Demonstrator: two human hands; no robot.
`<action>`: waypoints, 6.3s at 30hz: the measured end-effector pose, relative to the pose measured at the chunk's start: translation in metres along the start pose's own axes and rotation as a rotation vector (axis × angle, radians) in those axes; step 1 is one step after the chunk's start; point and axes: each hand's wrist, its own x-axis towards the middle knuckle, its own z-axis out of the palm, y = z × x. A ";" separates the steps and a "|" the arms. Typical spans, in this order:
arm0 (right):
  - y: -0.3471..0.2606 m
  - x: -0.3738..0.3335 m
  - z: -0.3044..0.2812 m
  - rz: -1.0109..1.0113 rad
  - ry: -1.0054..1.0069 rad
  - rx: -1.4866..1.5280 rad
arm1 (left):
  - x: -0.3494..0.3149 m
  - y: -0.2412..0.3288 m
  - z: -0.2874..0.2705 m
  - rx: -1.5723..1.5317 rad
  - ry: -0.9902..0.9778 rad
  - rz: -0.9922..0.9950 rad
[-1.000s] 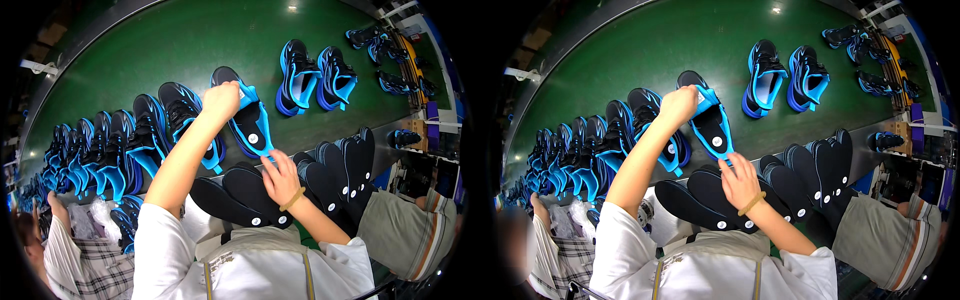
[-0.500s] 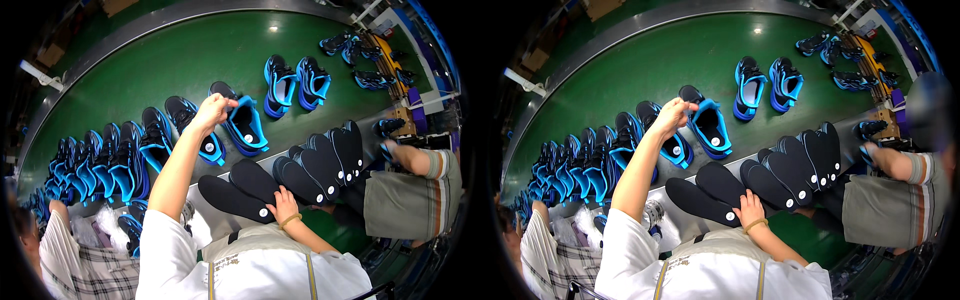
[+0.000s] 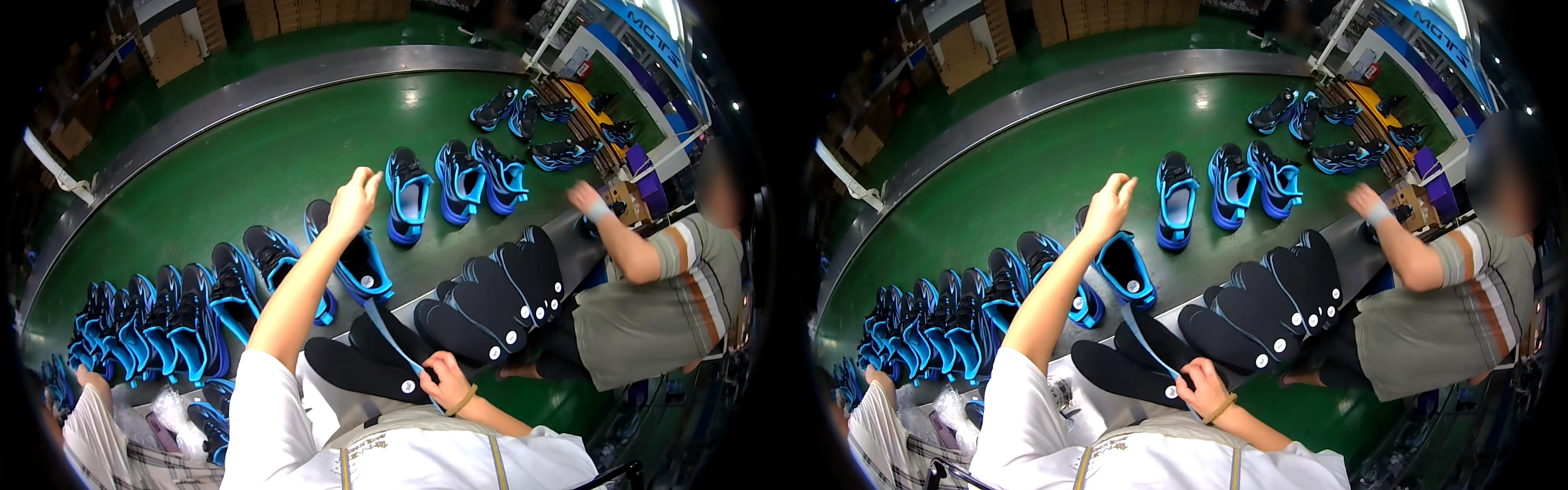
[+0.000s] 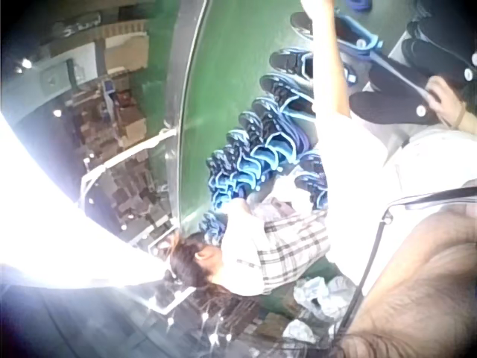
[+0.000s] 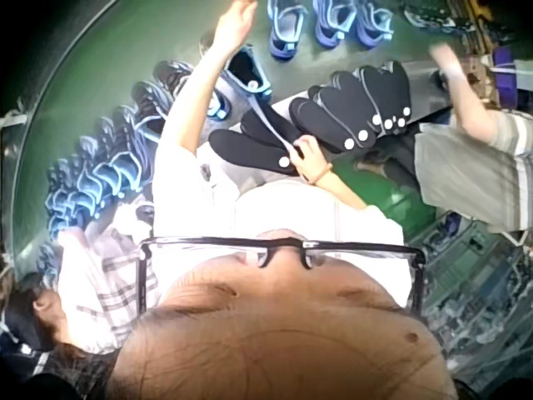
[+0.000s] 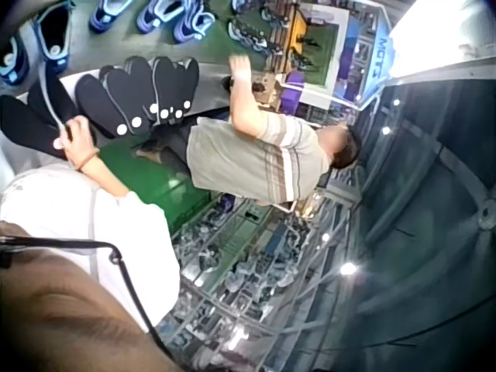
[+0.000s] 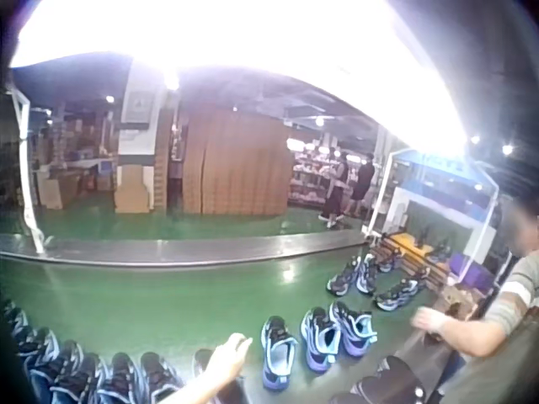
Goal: The person picks up insoles from a shelf and places them one by one into the shoes lined up on an assembly line.
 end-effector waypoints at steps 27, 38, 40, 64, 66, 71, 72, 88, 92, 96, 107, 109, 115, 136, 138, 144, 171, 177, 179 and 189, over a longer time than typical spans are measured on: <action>0.069 0.291 -0.087 0.351 -0.675 0.017 | 0.059 -0.016 0.055 0.388 -0.489 -0.082; 0.071 0.281 0.010 -0.204 -0.237 -0.711 | 0.049 -0.063 0.063 0.074 -0.353 -0.033; 0.058 0.271 -0.002 -0.249 -0.253 -0.755 | 0.045 -0.062 0.063 0.045 -0.346 -0.103; 0.085 0.311 0.025 -0.194 -0.968 -1.206 | 0.028 -0.059 0.070 0.008 -0.286 -0.090; 0.078 0.314 0.025 -0.188 -1.060 -1.221 | 0.027 -0.059 0.069 0.010 -0.280 -0.099; 0.073 0.313 0.024 -0.184 -1.215 -1.320 | 0.027 -0.061 0.070 0.007 -0.257 -0.105; 0.075 0.312 0.025 -0.177 -1.189 -1.304 | 0.028 -0.062 0.070 0.003 -0.291 -0.129; 0.054 0.307 -0.006 -0.116 -1.457 -0.897 | 0.030 -0.054 0.068 0.625 -0.089 0.393; 0.064 0.285 -0.004 -0.152 -1.129 -0.756 | 0.032 -0.055 0.069 0.618 -0.245 0.310; 0.091 0.235 -0.030 -0.541 -0.148 -0.287 | 0.031 -0.055 0.065 0.551 -0.298 0.280; 0.091 0.189 -0.041 -0.406 -0.114 -0.188 | 0.007 -0.035 0.082 0.915 -0.100 0.351; 0.062 0.194 -0.052 -0.346 -0.147 -0.258 | 0.026 -0.046 0.087 1.019 -0.142 0.247; -0.031 0.188 -0.147 -0.746 -0.077 0.270 | 0.035 -0.054 0.105 1.105 -0.307 0.268; 0.084 0.036 -0.026 -0.391 -0.690 -0.460 | 0.027 0.000 0.041 -0.788 -0.092 -0.459; 0.084 0.030 -0.016 -0.403 -0.649 -0.555 | 0.032 0.010 0.035 -0.831 -0.019 -0.456; 0.082 0.040 -0.025 -0.238 -0.680 -0.333 | 0.060 0.031 0.070 -0.517 -0.029 -0.414; 0.149 0.177 -0.214 -0.119 0.210 0.372 | 0.079 0.067 0.194 0.914 -0.268 0.082; 0.163 0.169 -0.189 0.003 -0.181 -0.432 | 0.069 0.067 0.186 0.781 -0.429 0.116; 0.163 0.168 -0.205 -0.095 -0.088 -0.517 | 0.064 0.061 0.188 0.672 -0.340 0.107; 0.089 0.206 -0.231 -0.454 -0.134 -0.742 | 0.044 0.042 0.208 0.426 -0.087 0.130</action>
